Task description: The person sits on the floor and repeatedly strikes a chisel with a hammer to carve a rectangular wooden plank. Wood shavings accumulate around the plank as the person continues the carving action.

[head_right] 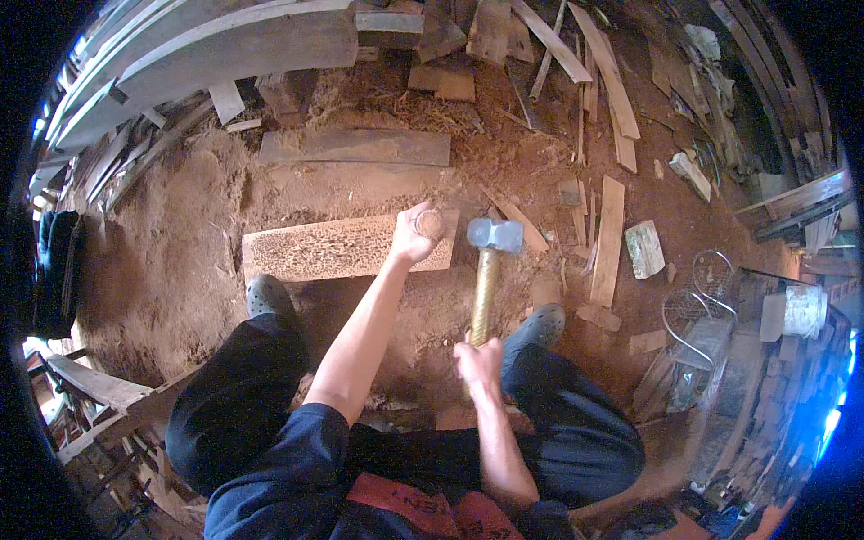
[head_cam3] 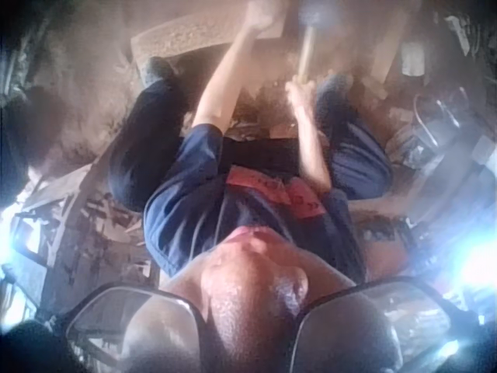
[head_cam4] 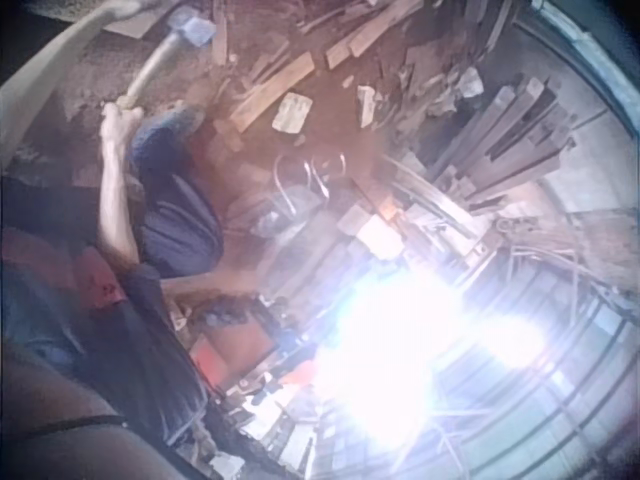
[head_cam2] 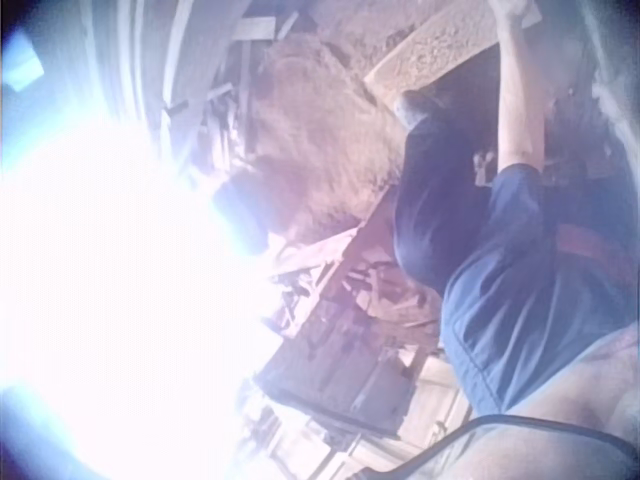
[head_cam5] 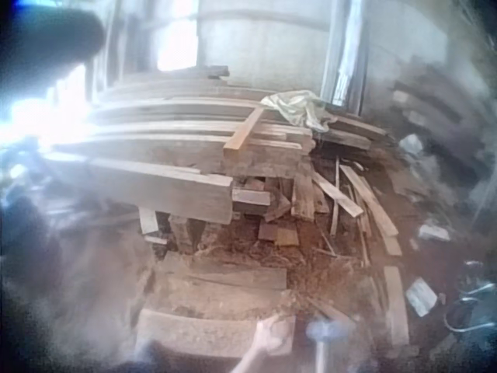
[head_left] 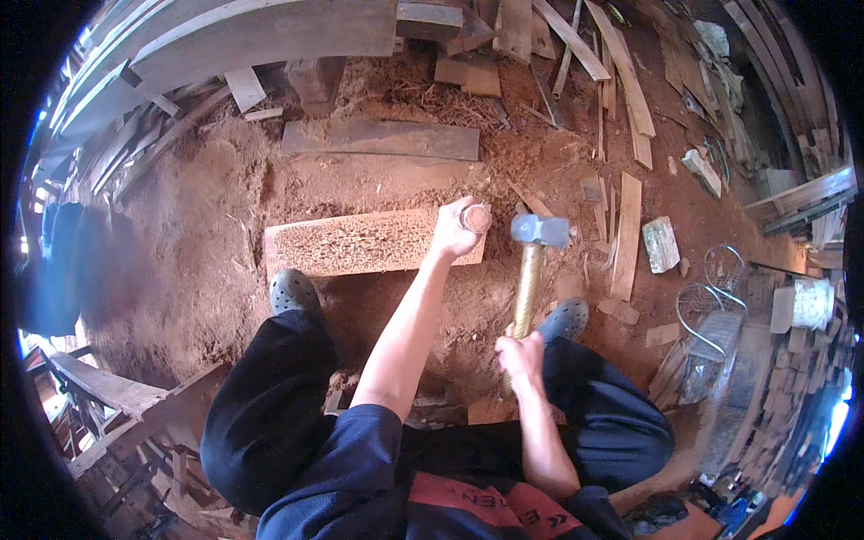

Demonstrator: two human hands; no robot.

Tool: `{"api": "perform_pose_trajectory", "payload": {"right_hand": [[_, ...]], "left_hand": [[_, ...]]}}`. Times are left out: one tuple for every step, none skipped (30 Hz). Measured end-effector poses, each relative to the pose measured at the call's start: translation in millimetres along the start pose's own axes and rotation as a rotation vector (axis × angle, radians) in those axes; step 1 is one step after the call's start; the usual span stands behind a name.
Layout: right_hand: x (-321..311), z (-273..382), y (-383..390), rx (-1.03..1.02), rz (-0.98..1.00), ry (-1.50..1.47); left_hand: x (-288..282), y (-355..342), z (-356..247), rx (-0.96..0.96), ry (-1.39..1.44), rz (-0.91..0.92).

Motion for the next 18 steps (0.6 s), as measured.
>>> {"api": "perform_pose_trajectory", "payload": {"right_hand": [[3,-13,-6,-0.070,0.006,0.030],[2,-39,-21,-0.061,0.023,0.158],[-4,-68,-40,-0.047,0.028,0.284],[-15,-94,-54,0.038,0.036,0.348],[-9,-95,-52,0.085,0.072,0.378],[1,-86,-44,0.123,0.111,0.409],[9,-81,-39,0.161,0.152,0.439],[10,-85,-45,0.110,0.135,0.496],[10,-85,-47,0.133,0.146,0.523],[17,-83,-48,0.152,0.171,0.553],[26,-82,-49,0.170,0.198,0.583],[15,-78,-48,0.210,0.158,0.545],[22,-84,-51,0.191,0.192,0.533],[6,-102,-62,0.194,0.167,0.508],[-3,-113,-69,0.194,0.157,0.484],[9,-103,-61,0.155,0.222,0.454],[12,-100,-59,0.140,0.265,0.413],[13,-98,-57,0.126,0.306,0.371]], "left_hand": [[-7,-3,3,0.123,-0.024,-0.047],[-17,-8,16,0.247,-0.053,-0.098],[-25,-10,22,0.373,-0.074,-0.140],[-33,-14,33,0.257,0.360,-0.161],[-45,-10,49,0.116,0.773,-0.190],[-62,-8,61,0.127,0.917,-0.283],[-66,-3,68,0.101,0.999,-0.268],[-67,-1,71,0.092,0.943,-0.259],[-62,-2,66,0.085,0.892,-0.244],[-60,1,68,0.020,0.824,-0.288],[-63,-1,64,0.124,0.348,-0.242],[-35,-3,13,0.256,-0.109,-0.148],[-17,-2,5,0.420,-0.058,-0.011],[31,-8,-18,0.246,-0.130,0.307],[61,5,-56,0.218,-0.280,0.386],[74,20,-69,0.291,-0.332,0.390],[90,30,-83,0.378,-0.370,0.405],[98,36,-93,0.373,-0.319,0.383]]}}
Point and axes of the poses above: each hand's wrist, its own y-axis away from the middle knuckle, its own x-axis out of the palm, z = x × y, the point moved 6 cm from there along -y, towards the middle knuckle, and after that the axes turned 11 degrees about z, right-handed, at the moved point
